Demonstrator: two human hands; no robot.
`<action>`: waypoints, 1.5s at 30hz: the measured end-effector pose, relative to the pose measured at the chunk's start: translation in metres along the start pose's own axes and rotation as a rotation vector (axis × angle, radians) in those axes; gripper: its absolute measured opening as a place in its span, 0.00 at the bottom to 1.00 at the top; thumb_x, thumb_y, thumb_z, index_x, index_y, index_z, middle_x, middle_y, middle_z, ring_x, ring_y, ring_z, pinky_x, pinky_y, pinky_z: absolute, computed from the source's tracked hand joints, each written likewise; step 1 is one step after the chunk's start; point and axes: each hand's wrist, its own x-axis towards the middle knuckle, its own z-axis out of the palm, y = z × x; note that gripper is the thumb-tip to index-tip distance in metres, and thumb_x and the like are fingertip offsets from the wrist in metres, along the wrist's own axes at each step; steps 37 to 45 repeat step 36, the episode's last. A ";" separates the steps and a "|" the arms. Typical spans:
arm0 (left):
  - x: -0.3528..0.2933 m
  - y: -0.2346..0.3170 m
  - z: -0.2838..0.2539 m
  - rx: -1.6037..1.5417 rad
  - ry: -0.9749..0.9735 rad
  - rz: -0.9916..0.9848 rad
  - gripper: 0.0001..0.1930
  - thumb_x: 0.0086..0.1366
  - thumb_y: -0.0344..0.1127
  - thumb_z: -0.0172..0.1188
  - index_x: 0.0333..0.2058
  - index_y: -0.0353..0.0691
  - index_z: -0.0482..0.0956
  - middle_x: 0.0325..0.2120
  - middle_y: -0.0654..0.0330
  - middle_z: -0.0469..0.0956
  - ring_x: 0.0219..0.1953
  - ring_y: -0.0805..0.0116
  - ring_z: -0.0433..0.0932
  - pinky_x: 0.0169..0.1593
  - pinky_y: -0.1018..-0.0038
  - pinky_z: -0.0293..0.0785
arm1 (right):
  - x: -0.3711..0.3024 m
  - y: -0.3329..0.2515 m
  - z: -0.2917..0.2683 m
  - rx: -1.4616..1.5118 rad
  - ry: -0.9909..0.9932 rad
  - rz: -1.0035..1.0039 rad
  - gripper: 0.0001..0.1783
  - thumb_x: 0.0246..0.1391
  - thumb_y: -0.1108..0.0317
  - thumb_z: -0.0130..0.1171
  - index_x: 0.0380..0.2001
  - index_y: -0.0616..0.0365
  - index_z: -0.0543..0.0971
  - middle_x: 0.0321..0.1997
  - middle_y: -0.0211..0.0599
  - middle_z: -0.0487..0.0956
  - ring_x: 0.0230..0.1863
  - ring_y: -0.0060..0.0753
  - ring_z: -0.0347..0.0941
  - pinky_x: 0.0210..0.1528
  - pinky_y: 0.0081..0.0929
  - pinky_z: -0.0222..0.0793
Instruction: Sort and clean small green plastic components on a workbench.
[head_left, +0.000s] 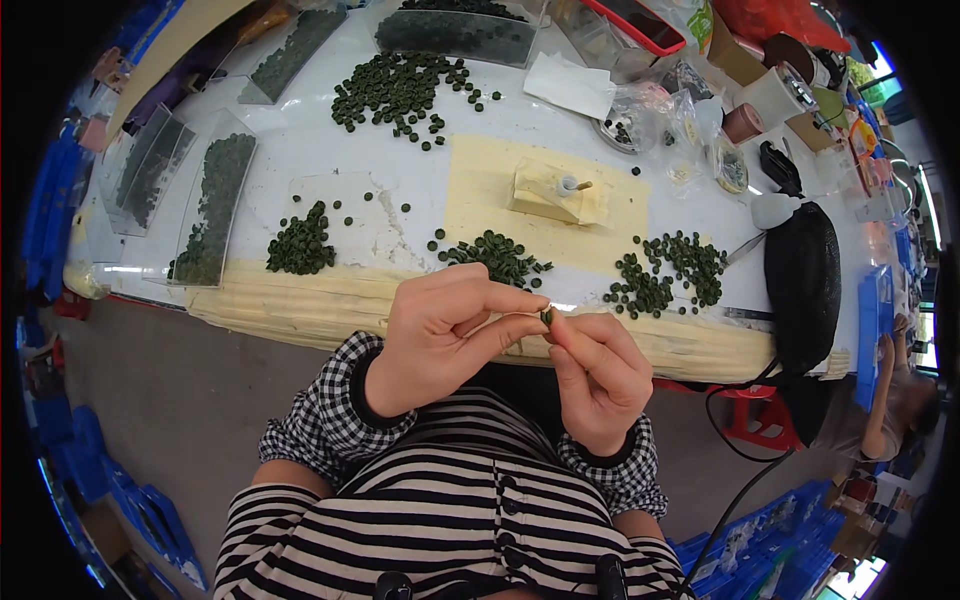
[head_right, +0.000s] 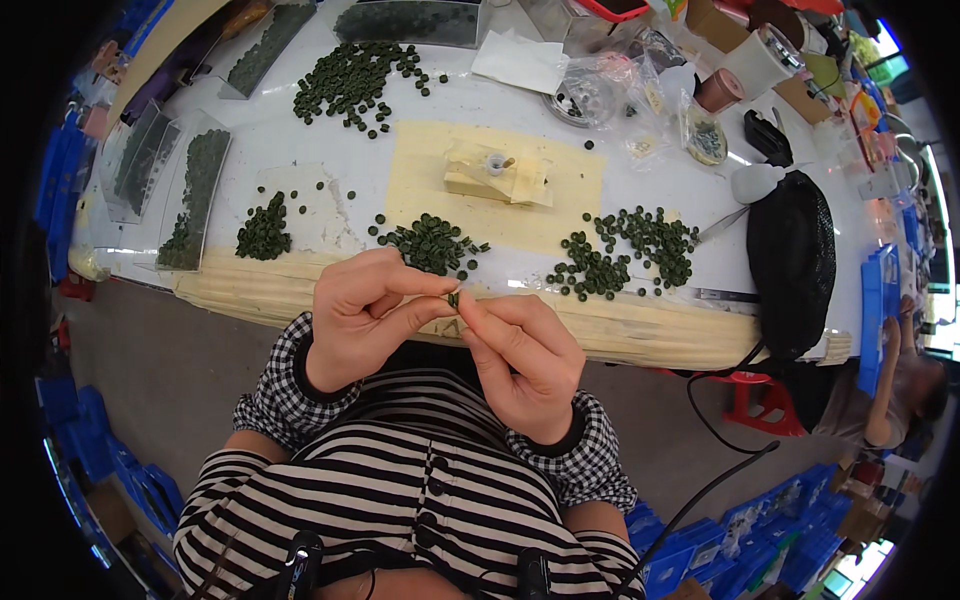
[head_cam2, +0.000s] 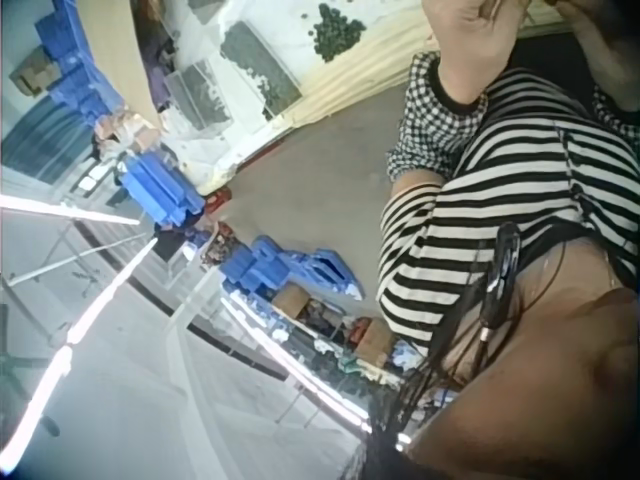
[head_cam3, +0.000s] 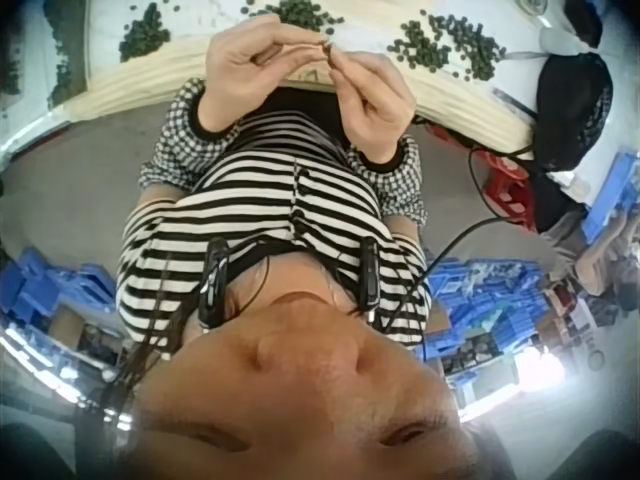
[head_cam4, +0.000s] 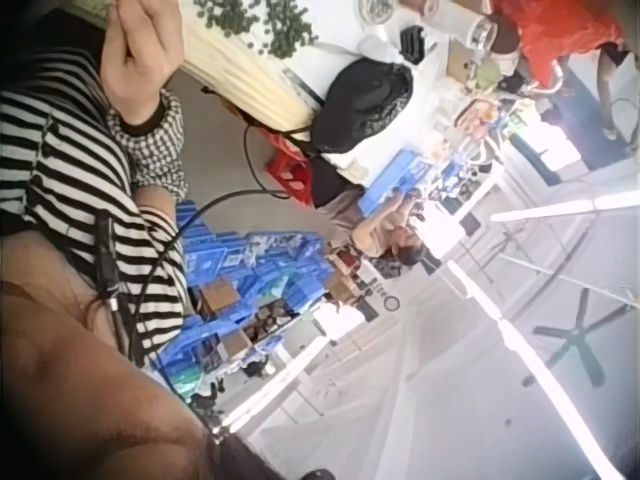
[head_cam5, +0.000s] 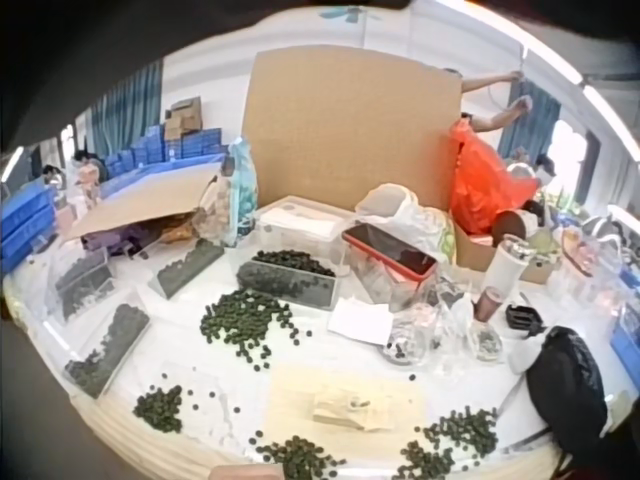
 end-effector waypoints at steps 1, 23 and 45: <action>-0.001 -0.002 0.000 -0.010 0.003 0.002 0.09 0.55 0.25 0.67 0.37 0.37 0.83 0.15 0.66 0.67 0.17 0.79 0.61 0.20 0.79 0.55 | 0.001 -0.001 0.000 -0.006 0.003 -0.015 0.17 0.47 0.83 0.63 0.43 0.64 0.81 0.32 0.39 0.79 0.30 0.30 0.74 0.32 0.21 0.70; -0.005 0.003 0.001 -0.016 0.004 0.032 0.10 0.55 0.23 0.65 0.38 0.38 0.84 0.16 0.65 0.70 0.17 0.78 0.63 0.20 0.80 0.56 | 0.005 -0.003 -0.002 -0.152 -0.031 -0.183 0.19 0.40 0.83 0.66 0.41 0.66 0.82 0.33 0.40 0.79 0.28 0.34 0.75 0.30 0.24 0.71; -0.004 0.000 -0.005 0.055 -0.025 0.014 0.11 0.56 0.24 0.66 0.39 0.39 0.84 0.16 0.65 0.72 0.17 0.76 0.65 0.20 0.79 0.58 | 0.005 0.004 0.002 -0.187 -0.047 -0.201 0.20 0.41 0.82 0.66 0.42 0.65 0.81 0.33 0.40 0.79 0.29 0.35 0.75 0.31 0.25 0.71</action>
